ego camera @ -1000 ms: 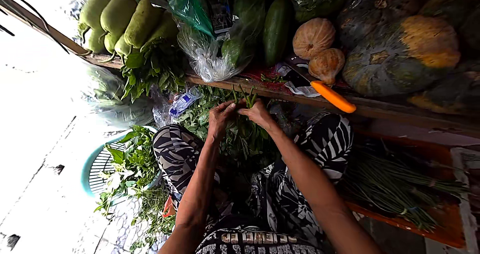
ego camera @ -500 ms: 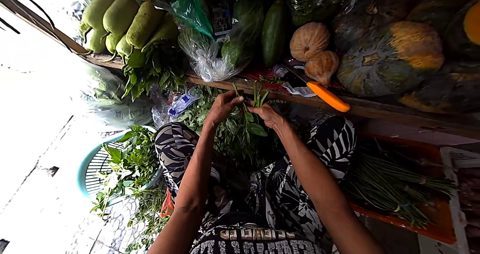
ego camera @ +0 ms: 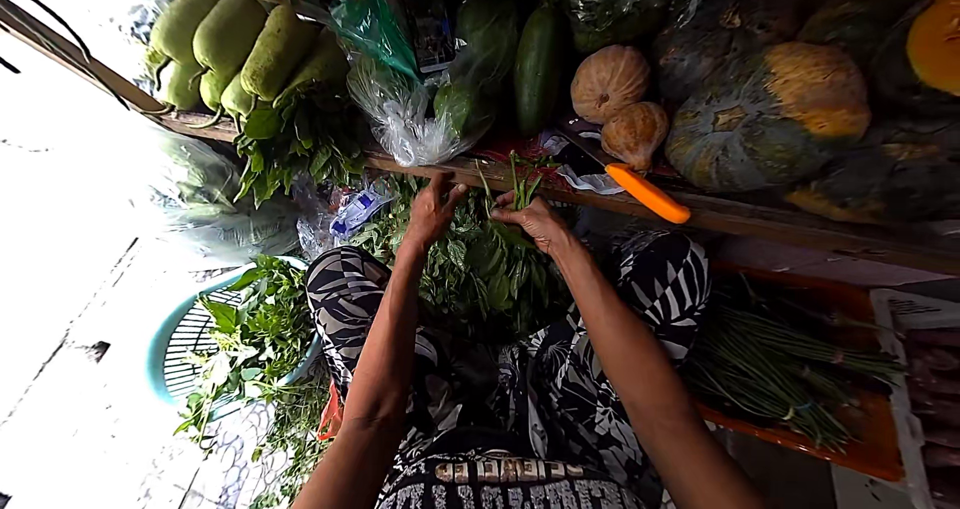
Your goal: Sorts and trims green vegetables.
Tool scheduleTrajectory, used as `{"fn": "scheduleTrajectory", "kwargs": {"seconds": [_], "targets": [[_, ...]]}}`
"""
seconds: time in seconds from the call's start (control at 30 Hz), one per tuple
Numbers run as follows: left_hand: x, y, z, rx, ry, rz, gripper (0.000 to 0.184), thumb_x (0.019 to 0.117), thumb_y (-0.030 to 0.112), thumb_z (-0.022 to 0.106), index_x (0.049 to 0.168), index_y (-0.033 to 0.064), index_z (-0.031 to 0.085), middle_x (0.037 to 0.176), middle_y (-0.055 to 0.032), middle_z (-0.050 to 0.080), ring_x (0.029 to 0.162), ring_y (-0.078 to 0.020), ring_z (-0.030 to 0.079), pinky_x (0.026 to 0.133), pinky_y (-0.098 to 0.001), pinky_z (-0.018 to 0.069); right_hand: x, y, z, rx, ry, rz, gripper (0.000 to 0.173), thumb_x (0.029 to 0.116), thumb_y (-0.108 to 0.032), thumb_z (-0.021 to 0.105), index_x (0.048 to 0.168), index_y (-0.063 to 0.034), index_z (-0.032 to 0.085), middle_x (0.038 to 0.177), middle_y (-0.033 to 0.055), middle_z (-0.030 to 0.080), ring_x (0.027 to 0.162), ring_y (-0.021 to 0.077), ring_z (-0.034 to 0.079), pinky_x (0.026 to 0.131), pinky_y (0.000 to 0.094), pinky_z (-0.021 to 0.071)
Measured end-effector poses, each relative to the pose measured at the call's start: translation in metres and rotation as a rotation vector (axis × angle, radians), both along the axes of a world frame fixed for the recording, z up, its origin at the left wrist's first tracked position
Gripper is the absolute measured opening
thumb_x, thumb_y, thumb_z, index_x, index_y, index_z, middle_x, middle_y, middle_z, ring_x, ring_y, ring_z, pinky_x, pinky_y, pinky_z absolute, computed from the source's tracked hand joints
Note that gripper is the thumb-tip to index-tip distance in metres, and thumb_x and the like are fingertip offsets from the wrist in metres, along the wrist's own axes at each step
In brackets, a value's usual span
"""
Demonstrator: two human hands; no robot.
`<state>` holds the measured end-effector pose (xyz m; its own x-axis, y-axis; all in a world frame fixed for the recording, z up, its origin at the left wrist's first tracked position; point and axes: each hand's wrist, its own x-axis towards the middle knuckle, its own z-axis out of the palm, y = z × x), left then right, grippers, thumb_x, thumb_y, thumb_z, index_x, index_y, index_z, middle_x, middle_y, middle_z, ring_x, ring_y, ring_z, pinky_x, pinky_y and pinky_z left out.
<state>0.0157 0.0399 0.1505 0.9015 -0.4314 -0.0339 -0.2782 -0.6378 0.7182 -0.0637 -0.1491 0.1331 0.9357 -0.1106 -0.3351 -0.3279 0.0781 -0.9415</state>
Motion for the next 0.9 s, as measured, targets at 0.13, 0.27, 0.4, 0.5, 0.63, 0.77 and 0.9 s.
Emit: {"fn": "scheduleTrajectory", "kwargs": {"seconds": [0.13, 0.27, 0.4, 0.5, 0.63, 0.77, 0.9], "targets": [[-0.018, -0.016, -0.015, -0.512, 0.377, -0.115, 0.017, 0.1006, 0.014, 0.064, 0.108, -0.0018, 0.065, 0.089, -0.0039, 0.068, 0.078, -0.0064, 0.064, 0.076, -0.0258, 0.0551, 0.002, 0.001, -0.007, 0.002, -0.062, -0.039, 0.024, 0.0851, 0.000, 0.079, 0.103, -0.0013, 0.062, 0.076, -0.0004, 0.063, 0.051, 0.0015, 0.048, 0.048, 0.0171, 0.0421], [-0.014, -0.016, -0.007, -0.496, 0.457, -0.102, 0.015, 0.1015, 0.009, 0.061, 0.110, -0.0020, 0.066, 0.090, -0.0045, 0.069, 0.078, -0.0064, 0.065, 0.076, -0.0246, 0.0560, 0.000, -0.004, 0.002, -0.031, -0.015, 0.061, 0.038, 0.0821, 0.004, 0.080, 0.115, -0.0019, 0.063, 0.082, 0.0003, 0.067, 0.058, 0.0023, 0.055, 0.051, 0.0176, 0.0444], [-0.011, -0.012, 0.002, -0.473, 0.547, -0.151, 0.027, 0.1040, 0.004, 0.053, 0.129, -0.0015, 0.060, 0.107, -0.0080, 0.068, 0.088, -0.0085, 0.065, 0.082, -0.0260, 0.0555, 0.001, -0.007, 0.003, -0.041, 0.004, 0.057, 0.037, 0.0842, 0.004, 0.078, 0.118, -0.0023, 0.062, 0.084, 0.0013, 0.067, 0.060, 0.0031, 0.055, 0.053, 0.0180, 0.0440], [-0.012, -0.016, -0.001, -0.476, 0.435, -0.143, 0.037, 0.1000, -0.001, 0.054, 0.136, 0.0005, 0.046, 0.107, -0.0105, 0.065, 0.087, -0.0100, 0.065, 0.079, -0.0274, 0.0551, 0.002, -0.007, 0.002, -0.035, 0.003, 0.019, 0.032, 0.0859, 0.002, 0.078, 0.114, -0.0017, 0.063, 0.080, -0.0001, 0.068, 0.056, 0.0012, 0.052, 0.050, 0.0173, 0.0429], [-0.014, -0.019, -0.008, -0.247, 0.014, -0.292, 0.043, 0.0930, -0.001, 0.065, 0.132, -0.0069, 0.049, 0.119, -0.0212, 0.062, 0.094, -0.0245, 0.069, 0.087, -0.0397, 0.0578, 0.004, -0.007, 0.000, -0.029, 0.014, 0.000, 0.026, 0.0880, 0.000, 0.076, 0.111, -0.0011, 0.065, 0.078, -0.0002, 0.067, 0.051, 0.0006, 0.048, 0.048, 0.0169, 0.0411], [-0.018, -0.023, -0.007, 0.014, -0.328, -0.322, 0.030, 0.0978, 0.005, 0.061, 0.125, -0.0050, 0.065, 0.115, -0.0253, 0.068, 0.095, -0.0375, 0.071, 0.088, -0.0516, 0.0566, 0.004, -0.007, 0.001, -0.077, 0.031, 0.031, 0.024, 0.0870, 0.001, 0.077, 0.109, -0.0018, 0.067, 0.082, 0.0010, 0.066, 0.050, 0.0009, 0.046, 0.049, 0.0168, 0.0425], [-0.016, -0.021, -0.020, 0.032, -0.559, -0.301, 0.022, 0.1003, 0.010, 0.060, 0.110, -0.0035, 0.075, 0.102, -0.0222, 0.074, 0.091, -0.0395, 0.074, 0.083, -0.0537, 0.0584, 0.004, -0.009, 0.004, -0.126, 0.024, 0.075, 0.027, 0.0868, -0.002, 0.078, 0.112, -0.0029, 0.067, 0.086, 0.0004, 0.068, 0.053, 0.0010, 0.048, 0.051, 0.0174, 0.0415]]}}
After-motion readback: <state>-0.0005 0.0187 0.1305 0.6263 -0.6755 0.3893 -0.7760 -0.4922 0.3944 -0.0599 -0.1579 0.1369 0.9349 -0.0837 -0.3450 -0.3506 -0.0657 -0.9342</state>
